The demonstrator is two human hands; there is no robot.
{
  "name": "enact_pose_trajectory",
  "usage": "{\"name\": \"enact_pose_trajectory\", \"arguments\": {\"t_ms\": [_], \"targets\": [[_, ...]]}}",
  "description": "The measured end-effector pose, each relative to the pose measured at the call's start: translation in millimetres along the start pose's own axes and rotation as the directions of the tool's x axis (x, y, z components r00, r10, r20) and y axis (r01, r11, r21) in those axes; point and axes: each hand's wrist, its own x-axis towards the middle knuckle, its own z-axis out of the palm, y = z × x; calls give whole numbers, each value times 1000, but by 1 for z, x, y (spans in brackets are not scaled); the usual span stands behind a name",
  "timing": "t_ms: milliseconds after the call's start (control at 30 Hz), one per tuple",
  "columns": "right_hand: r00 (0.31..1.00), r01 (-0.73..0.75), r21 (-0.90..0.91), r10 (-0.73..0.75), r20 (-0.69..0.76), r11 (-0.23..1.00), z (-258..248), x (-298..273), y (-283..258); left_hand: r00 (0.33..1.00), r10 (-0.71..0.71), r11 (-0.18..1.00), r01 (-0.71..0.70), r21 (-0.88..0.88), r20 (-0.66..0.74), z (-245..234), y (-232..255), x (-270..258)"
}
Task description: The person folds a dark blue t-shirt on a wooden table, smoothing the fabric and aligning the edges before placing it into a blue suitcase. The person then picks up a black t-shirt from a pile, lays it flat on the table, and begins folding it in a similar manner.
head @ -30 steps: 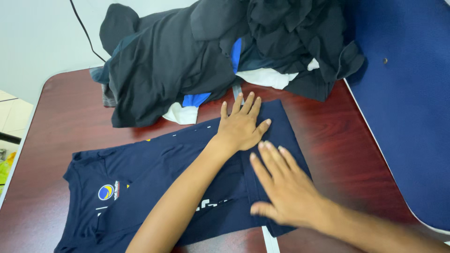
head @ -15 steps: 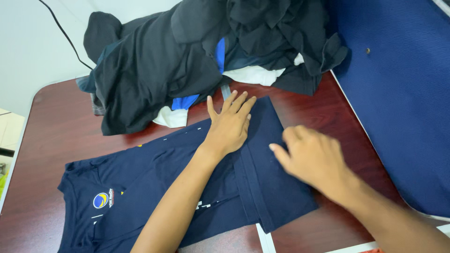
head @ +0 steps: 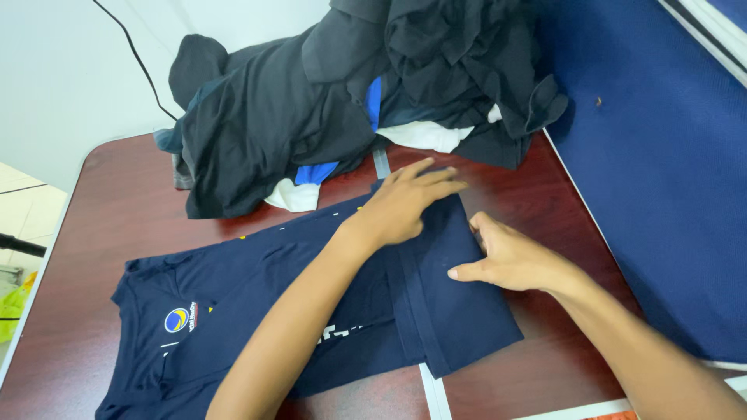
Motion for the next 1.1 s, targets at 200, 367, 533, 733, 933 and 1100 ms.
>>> {"name": "enact_pose_trajectory", "arguments": {"t_ms": [200,367,533,733,933,1100], "targets": [[994,13,50,-18,110,999,-6,-3,-2,945,-33,992,-8,124,325,-14,11,52],[998,-38,85,34,50,996,-15,-11,-11,954,17,927,-128,353,300,-23,7,73],[987,-123,37,126,-103,992,-40,-23,-21,971,239,897,-216,386,-13,-31,-4,79],[995,73,323,-47,-87,943,-41,-32,-24,904,343,910,-252,330,-254,-64,-4,51],[844,417,449,-520,132,790,-12,-37,-24,946,255,923,-177,341,-201,-94,-14,-30],[840,485,33,-475,262,874,16,-42,-44,986,73,963,-30,269,-151,-76,-29,-98]]}}
